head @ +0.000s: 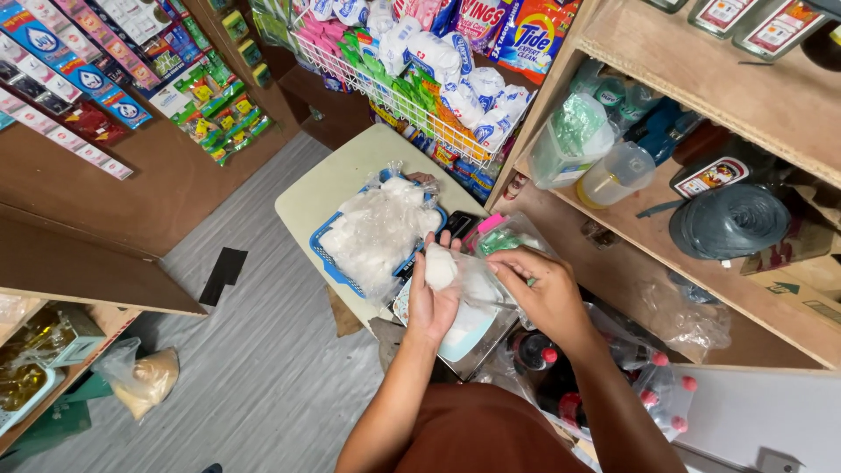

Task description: Measure and transfer white powder into small plastic bags using a spoon.

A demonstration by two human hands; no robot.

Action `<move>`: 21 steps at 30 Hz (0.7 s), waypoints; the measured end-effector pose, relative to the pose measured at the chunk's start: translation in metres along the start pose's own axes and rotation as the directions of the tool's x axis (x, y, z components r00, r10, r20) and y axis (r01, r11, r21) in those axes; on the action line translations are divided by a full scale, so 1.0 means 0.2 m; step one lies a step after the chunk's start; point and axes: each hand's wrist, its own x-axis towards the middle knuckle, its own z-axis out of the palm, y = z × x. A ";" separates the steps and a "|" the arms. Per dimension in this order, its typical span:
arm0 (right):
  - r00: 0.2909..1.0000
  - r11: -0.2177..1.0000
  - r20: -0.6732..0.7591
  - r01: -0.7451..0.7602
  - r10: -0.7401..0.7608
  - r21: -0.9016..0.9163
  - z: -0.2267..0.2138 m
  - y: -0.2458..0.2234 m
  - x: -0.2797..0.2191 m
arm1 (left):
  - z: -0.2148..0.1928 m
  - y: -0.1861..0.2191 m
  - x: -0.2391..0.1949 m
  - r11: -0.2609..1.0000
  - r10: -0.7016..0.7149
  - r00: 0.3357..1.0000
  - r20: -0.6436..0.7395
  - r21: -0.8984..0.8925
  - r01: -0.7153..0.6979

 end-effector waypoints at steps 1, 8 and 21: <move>1.000 1.000 0.000 0.000 0.000 0.000 0.01 0.02 0.00 | 0.01 0.00 -0.01 1.000 0.000 1.000 0.000 0.000 0.000; 0.999 0.985 -0.031 0.019 -0.014 0.172 0.04 0.07 -0.01 | -0.03 0.02 -0.03 1.000 -0.012 0.999 -0.050 -0.015 0.012; 0.591 0.376 0.189 -0.695 0.784 0.613 0.43 1.07 -0.51 | -0.09 0.16 -0.04 0.994 0.104 0.985 -0.139 -0.016 -0.107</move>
